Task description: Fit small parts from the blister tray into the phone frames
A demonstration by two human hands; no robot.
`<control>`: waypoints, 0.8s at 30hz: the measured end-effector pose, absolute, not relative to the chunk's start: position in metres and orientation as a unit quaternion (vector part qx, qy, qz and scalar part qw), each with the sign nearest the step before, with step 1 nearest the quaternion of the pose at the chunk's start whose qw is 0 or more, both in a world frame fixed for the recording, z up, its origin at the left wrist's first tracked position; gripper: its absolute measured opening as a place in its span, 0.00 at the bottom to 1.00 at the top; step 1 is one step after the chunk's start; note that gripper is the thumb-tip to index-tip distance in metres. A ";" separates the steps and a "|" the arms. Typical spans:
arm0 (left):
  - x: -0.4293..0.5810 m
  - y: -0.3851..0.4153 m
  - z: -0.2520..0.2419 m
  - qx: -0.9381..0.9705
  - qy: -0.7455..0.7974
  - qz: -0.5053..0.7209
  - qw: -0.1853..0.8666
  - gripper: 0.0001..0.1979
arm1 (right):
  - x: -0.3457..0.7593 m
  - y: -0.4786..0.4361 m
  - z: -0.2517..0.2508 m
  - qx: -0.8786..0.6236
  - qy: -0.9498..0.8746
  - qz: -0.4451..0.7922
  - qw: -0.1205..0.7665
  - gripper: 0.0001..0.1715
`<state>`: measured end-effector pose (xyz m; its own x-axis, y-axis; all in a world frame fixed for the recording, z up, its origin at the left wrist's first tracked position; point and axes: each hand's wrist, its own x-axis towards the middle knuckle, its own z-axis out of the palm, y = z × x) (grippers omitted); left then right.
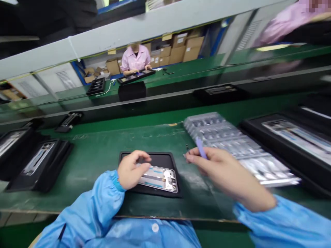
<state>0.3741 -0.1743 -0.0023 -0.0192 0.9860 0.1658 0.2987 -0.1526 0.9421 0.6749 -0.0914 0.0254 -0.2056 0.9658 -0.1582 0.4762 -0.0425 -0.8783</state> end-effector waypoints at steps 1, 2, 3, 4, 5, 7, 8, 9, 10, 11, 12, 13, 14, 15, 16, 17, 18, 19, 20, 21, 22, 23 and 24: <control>0.383 -0.172 -0.004 0.571 0.528 0.478 0.409 0.15 | 0.653 -0.100 0.021 -0.541 -0.639 0.480 0.262 0.38; 0.389 -0.171 -0.008 0.540 0.521 0.484 0.450 0.18 | 0.634 -0.107 0.017 -0.510 -0.645 0.507 0.257 0.36; 0.392 -0.169 -0.014 0.505 0.515 0.492 0.487 0.19 | 0.617 -0.113 0.012 -0.479 -0.655 0.524 0.260 0.33; 0.393 -0.168 -0.020 0.472 0.509 0.501 0.517 0.20 | 0.604 -0.117 0.007 -0.450 -0.665 0.531 0.269 0.29; 0.393 -0.168 -0.025 0.443 0.504 0.512 0.537 0.19 | 0.593 -0.120 0.002 -0.428 -0.675 0.534 0.277 0.26; 0.388 -0.170 -0.034 0.403 0.499 0.536 0.549 0.21 | 0.577 -0.125 -0.006 -0.406 -0.692 0.521 0.290 0.22; 0.385 -0.171 -0.036 0.392 0.501 0.544 0.547 0.23 | 0.571 -0.127 -0.010 -0.404 -0.703 0.505 0.294 0.21; 0.382 -0.173 -0.038 0.383 0.506 0.549 0.545 0.25 | 0.567 -0.130 -0.013 -0.402 -0.718 0.485 0.296 0.21; 0.378 -0.175 -0.038 0.373 0.509 0.550 0.547 0.27 | 0.565 -0.132 -0.015 -0.398 -0.734 0.461 0.300 0.21; 0.375 -0.177 -0.038 0.362 0.508 0.548 0.557 0.29 | 0.564 -0.134 -0.017 -0.391 -0.752 0.428 0.313 0.20; 0.372 -0.179 -0.038 0.349 0.502 0.544 0.574 0.31 | 0.566 -0.135 -0.018 -0.379 -0.771 0.385 0.336 0.17; 0.370 -0.181 -0.038 0.337 0.490 0.537 0.598 0.33 | 0.570 -0.136 -0.019 -0.357 -0.793 0.332 0.366 0.13; 0.369 -0.183 -0.038 0.327 0.475 0.527 0.625 0.34 | 0.575 -0.135 -0.020 -0.323 -0.818 0.273 0.391 0.11; 0.368 -0.185 -0.039 0.319 0.457 0.513 0.652 0.36 | 0.582 -0.134 -0.020 -0.277 -0.846 0.217 0.402 0.13; 0.368 -0.187 -0.040 0.314 0.442 0.497 0.677 0.37 | 0.589 -0.131 -0.021 -0.223 -0.874 0.168 0.397 0.18; 0.368 -0.189 -0.041 0.313 0.431 0.481 0.696 0.38 | 0.595 -0.128 -0.021 -0.166 -0.901 0.133 0.378 0.23; 0.369 -0.190 -0.042 0.314 0.424 0.467 0.710 0.38 | 0.601 -0.125 -0.021 -0.114 -0.924 0.110 0.348 0.26; 0.370 -0.192 -0.044 0.317 0.419 0.456 0.719 0.38 | 0.606 -0.123 -0.022 -0.076 -0.940 0.097 0.318 0.29; 0.371 -0.193 -0.045 0.322 0.416 0.446 0.724 0.38 | 0.609 -0.121 -0.022 -0.051 -0.949 0.093 0.297 0.30; 0.373 -0.194 -0.046 0.328 0.416 0.438 0.727 0.38 | 0.612 -0.120 -0.023 -0.037 -0.953 0.096 0.285 0.30; 0.374 -0.196 -0.046 0.334 0.416 0.430 0.728 0.38 | 0.614 -0.121 -0.024 -0.030 -0.953 0.105 0.282 0.30; 0.375 -0.197 -0.047 0.342 0.416 0.422 0.730 0.38 | 0.615 -0.123 -0.025 -0.031 -0.951 0.117 0.283 0.29; 0.376 -0.198 -0.047 0.350 0.415 0.413 0.731 0.37 | 0.616 -0.125 -0.025 -0.036 -0.948 0.130 0.290 0.29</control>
<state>0.3763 -0.1977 -0.0473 0.3136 0.8947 -0.3181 -0.3132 0.4138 0.8548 0.6159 -0.1252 -0.0254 -0.8297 0.1437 0.5394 -0.0063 0.9638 -0.2665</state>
